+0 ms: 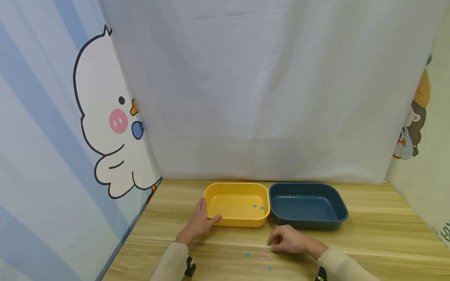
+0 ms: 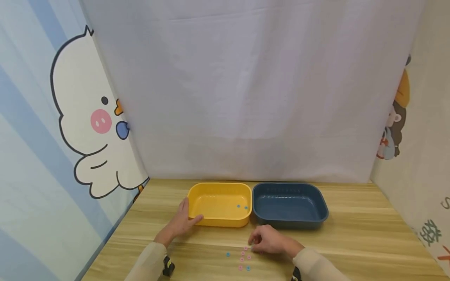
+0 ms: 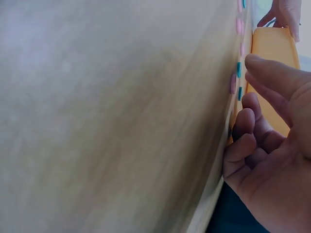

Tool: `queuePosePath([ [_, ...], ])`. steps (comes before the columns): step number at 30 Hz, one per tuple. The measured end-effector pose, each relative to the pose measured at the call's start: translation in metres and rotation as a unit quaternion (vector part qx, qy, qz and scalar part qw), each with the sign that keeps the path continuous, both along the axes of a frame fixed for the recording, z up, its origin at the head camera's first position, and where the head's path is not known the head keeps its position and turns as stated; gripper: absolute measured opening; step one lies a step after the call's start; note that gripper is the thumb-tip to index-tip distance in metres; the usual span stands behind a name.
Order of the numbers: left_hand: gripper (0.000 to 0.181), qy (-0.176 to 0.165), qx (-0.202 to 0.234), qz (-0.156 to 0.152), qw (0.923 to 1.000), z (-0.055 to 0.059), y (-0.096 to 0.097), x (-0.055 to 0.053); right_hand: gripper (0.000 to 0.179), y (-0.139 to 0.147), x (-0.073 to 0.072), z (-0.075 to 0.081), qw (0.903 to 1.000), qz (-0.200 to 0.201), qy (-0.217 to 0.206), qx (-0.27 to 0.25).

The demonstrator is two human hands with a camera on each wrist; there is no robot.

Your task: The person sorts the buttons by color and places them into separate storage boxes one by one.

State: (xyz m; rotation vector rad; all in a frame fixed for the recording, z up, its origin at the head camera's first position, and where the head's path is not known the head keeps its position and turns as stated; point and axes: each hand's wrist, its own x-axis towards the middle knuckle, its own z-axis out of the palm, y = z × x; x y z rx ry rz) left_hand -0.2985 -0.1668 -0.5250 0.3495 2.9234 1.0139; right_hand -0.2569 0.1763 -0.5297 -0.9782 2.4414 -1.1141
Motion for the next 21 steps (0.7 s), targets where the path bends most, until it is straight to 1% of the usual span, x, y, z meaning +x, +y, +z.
queuePosePath([
  [7,0.1,-0.003,0.006,0.001,1.0,-0.0004,0.0,-0.0011,0.007,-0.0006,-0.0005,-0.0015,0.9999,-0.002,0.01,0.011],
  [17,0.1,-0.005,-0.001,0.002,1.0,0.0005,0.0002,-0.0006,0.004,0.0008,0.0006,-0.0007,0.9995,0.004,0.029,0.01],
  [21,0.1,-0.003,-0.003,0.001,1.0,-0.0004,0.0001,-0.0007,0.004,0.0009,0.0008,-0.0005,0.9996,0.001,0.025,0.013],
])
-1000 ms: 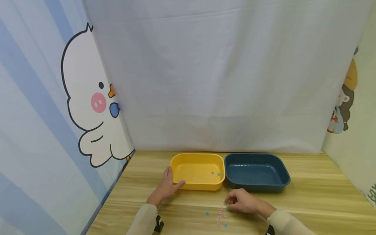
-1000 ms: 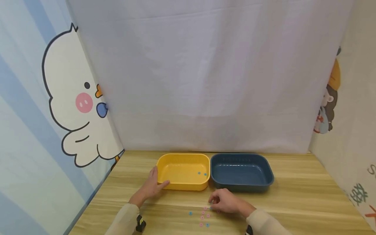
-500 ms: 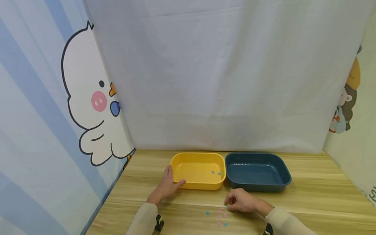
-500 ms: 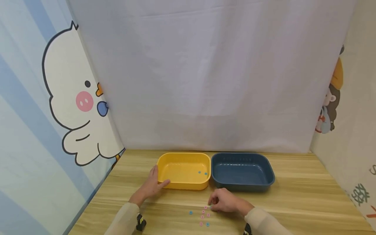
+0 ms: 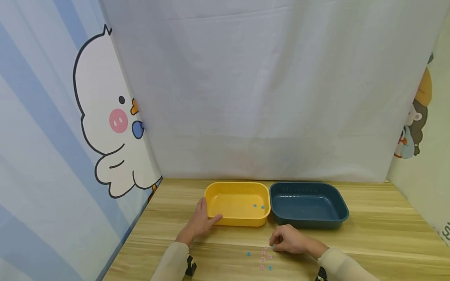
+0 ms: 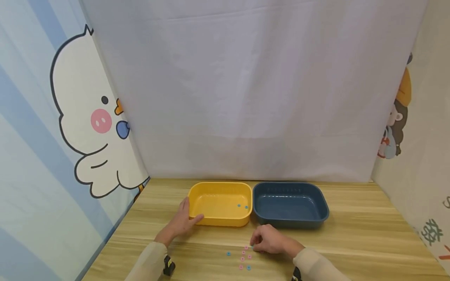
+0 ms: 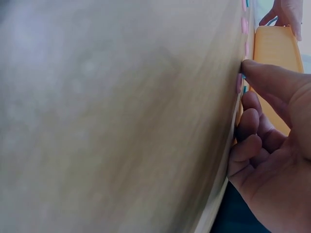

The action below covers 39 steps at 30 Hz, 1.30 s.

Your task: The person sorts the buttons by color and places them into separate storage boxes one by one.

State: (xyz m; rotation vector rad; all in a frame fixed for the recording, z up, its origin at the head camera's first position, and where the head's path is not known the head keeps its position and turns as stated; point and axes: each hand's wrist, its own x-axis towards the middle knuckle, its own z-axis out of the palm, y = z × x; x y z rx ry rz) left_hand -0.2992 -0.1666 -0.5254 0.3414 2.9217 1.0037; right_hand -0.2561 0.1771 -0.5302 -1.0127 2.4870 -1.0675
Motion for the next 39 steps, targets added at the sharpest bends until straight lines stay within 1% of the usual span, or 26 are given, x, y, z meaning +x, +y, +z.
queuePosePath([
  [7,0.101,0.006,-0.003,-0.003,1.0,0.0,0.0,0.0,0.003,-0.001,-0.001,0.001,0.9999,-0.005,-0.01,0.008],
  [12,0.102,0.007,-0.007,-0.006,0.9999,-0.001,0.0,-0.001,0.006,-0.001,-0.001,0.001,0.9999,-0.007,-0.007,0.011],
  [18,0.103,0.007,-0.005,-0.007,0.9999,-0.001,0.0,-0.001,0.012,0.0,0.0,0.003,0.9998,-0.008,-0.018,0.003],
  [22,0.103,0.007,-0.004,-0.007,0.9999,0.0,0.0,-0.001,0.015,0.002,0.001,0.003,0.9996,-0.006,-0.026,-0.01],
  [26,0.103,0.009,-0.009,-0.007,0.9999,0.0,0.0,-0.001,0.014,0.004,0.002,0.004,0.9983,0.0,-0.044,-0.039],
  [31,0.103,0.008,-0.008,-0.007,0.9999,0.0,-0.001,0.0,0.01,0.006,0.004,0.007,0.9938,-0.004,-0.083,-0.074],
  [35,0.103,0.007,-0.006,-0.005,0.9999,0.001,-0.001,0.0,0.006,0.006,0.004,0.01,0.99,-0.013,-0.107,-0.091],
  [39,0.102,0.007,-0.009,-0.004,0.9999,0.0,-0.001,0.0,0.007,0.007,0.003,0.012,0.9871,-0.014,-0.122,-0.103],
])
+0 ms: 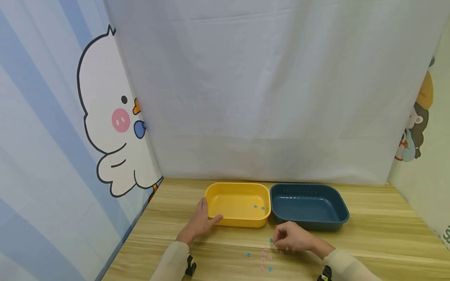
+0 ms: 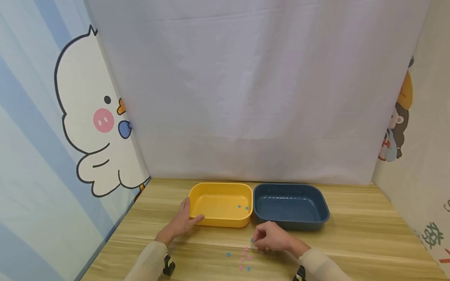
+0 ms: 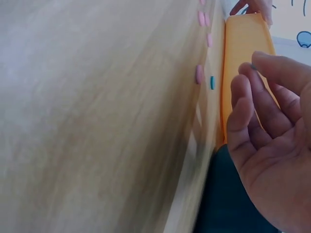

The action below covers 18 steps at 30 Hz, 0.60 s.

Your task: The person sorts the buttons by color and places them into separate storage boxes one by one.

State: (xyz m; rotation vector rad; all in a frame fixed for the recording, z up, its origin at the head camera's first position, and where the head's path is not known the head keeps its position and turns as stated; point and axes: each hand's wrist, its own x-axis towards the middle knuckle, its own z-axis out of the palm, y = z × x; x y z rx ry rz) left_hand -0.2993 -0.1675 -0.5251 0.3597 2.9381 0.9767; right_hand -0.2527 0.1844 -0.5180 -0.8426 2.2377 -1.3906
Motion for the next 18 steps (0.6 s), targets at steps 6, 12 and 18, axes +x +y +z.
queuePosePath([
  [6,0.102,-0.006,0.004,0.003,1.0,0.001,0.001,0.0,0.007,0.002,-0.001,0.004,0.9999,-0.001,-0.004,-0.01],
  [12,0.104,0.008,0.01,-0.005,0.9999,0.003,0.001,0.002,0.006,0.001,-0.004,0.01,0.9987,-0.025,0.036,0.025],
  [18,0.102,0.01,0.008,-0.005,0.9999,0.001,0.001,0.001,0.011,0.001,-0.005,0.02,0.9993,-0.031,0.021,0.007],
])
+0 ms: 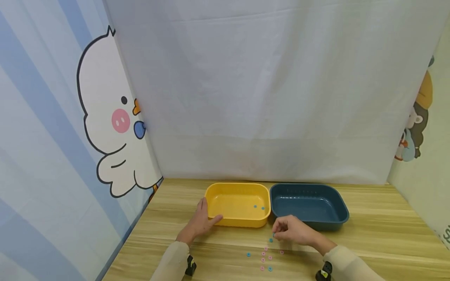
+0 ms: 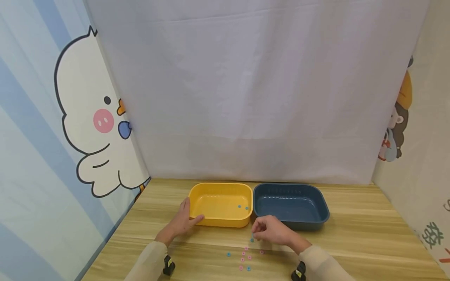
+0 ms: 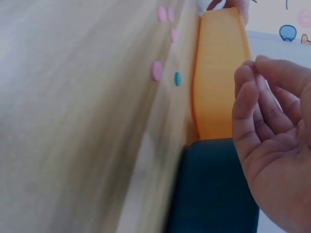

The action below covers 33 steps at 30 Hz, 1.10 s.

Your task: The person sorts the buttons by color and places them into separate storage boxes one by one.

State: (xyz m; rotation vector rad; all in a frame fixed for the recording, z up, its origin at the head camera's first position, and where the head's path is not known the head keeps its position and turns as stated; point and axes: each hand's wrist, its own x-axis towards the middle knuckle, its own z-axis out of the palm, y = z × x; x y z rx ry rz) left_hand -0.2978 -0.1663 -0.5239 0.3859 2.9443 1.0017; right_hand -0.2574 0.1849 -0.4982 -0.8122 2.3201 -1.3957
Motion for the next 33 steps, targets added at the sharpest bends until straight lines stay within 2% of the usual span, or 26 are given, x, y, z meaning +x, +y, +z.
queuePosePath([
  [9,0.102,-0.014,-0.018,0.005,0.9997,0.001,-0.001,-0.001,0.011,0.0,-0.006,0.01,0.9998,-0.018,-0.005,-0.006],
  [16,0.102,-0.017,-0.021,0.004,0.9996,0.004,0.0,0.0,0.011,-0.004,-0.011,0.018,0.9989,-0.038,0.028,-0.001],
  [22,0.103,-0.025,-0.025,0.004,0.9994,0.004,0.001,-0.001,0.01,-0.006,-0.015,0.021,0.998,-0.052,0.035,0.005],
  [33,0.105,-0.041,-0.005,0.004,0.9991,0.006,0.001,0.0,0.012,-0.009,-0.022,0.024,0.9964,-0.08,0.028,-0.001],
])
